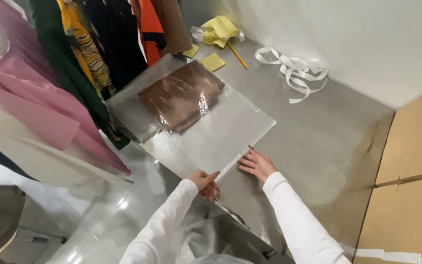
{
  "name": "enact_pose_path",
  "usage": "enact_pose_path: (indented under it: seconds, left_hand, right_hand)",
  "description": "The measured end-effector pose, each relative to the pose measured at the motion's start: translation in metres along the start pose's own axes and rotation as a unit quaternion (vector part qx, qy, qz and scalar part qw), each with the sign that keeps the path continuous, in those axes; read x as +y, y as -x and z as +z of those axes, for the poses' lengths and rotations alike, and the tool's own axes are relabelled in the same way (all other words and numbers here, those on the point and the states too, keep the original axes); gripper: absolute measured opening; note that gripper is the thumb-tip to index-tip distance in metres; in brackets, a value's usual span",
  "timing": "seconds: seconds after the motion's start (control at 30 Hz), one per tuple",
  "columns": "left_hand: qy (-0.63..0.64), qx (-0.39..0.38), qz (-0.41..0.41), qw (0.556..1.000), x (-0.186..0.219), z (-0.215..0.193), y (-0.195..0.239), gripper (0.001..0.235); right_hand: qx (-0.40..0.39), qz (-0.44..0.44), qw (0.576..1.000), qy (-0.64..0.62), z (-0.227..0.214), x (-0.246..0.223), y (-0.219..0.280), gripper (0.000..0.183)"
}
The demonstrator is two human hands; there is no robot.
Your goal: The person places a folded brown garment into a clear plastic bag, seals it, and puts it into a cardboard box. They close the box and tie it with a white ribbon, forming a bow on top.
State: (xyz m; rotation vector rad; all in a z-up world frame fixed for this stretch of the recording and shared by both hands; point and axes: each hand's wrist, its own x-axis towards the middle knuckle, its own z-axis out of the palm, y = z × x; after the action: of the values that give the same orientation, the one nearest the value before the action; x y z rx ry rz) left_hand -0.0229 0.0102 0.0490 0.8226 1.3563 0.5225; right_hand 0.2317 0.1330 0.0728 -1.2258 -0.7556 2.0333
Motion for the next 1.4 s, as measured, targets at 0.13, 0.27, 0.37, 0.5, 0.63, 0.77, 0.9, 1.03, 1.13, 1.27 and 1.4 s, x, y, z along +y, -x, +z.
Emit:
enact_pose_path:
  seconds: [0.13,0.27,0.37,0.5,0.63,0.77,0.9,1.03,1.13,1.27,1.4]
  left_hand:
    - [0.046,0.02,0.04,0.998,0.059,-0.017,-0.011,0.055]
    - [0.017,0.056,0.116,0.991,0.113,-0.039,-0.07,0.044]
    - [-0.015,0.052,0.154,0.987,0.148,-0.043,-0.13,0.038]
    - [-0.185,0.067,0.222,0.955,0.18,-0.035,-0.228,0.028]
    - [-0.302,0.054,0.284,0.908,0.216,-0.019,-0.288,0.025]
    - [-0.41,0.024,0.38,0.829,0.241,0.013,-0.341,0.029]
    - [-0.507,-0.059,0.336,0.792,0.261,0.042,-0.371,0.023]
    - [-0.567,-0.122,0.296,0.759,0.276,0.057,-0.381,0.025]
    - [-0.575,-0.155,0.268,0.758,0.259,0.069,-0.421,0.018]
    - [-0.551,-0.171,0.291,0.764,0.251,0.074,-0.435,0.015]
    - [-0.512,-0.133,0.326,0.783,0.262,0.075,-0.433,0.014]
  right_hand:
    - [0.046,-0.043,0.998,-0.025,-0.025,-0.019,-0.032,0.062]
    - [0.11,-0.092,0.988,-0.05,-0.042,-0.042,-0.074,0.051]
    - [0.171,-0.12,0.975,-0.073,-0.068,-0.049,-0.112,0.048]
    - [0.267,-0.154,0.949,-0.064,-0.085,-0.059,-0.151,0.054]
    - [0.334,-0.157,0.928,-0.055,-0.09,-0.07,-0.176,0.053]
    - [0.364,-0.134,0.922,-0.023,-0.094,-0.071,-0.186,0.053]
    - [0.349,-0.095,0.932,-0.019,-0.085,-0.081,-0.166,0.053]
    - [0.355,-0.097,0.93,0.022,-0.088,-0.084,-0.164,0.039]
    - [0.348,-0.093,0.931,0.064,-0.104,-0.079,-0.172,0.035]
    - [0.32,-0.067,0.941,0.086,-0.101,-0.099,-0.166,0.037]
    - [0.279,-0.06,0.953,0.103,-0.124,-0.102,-0.182,0.041]
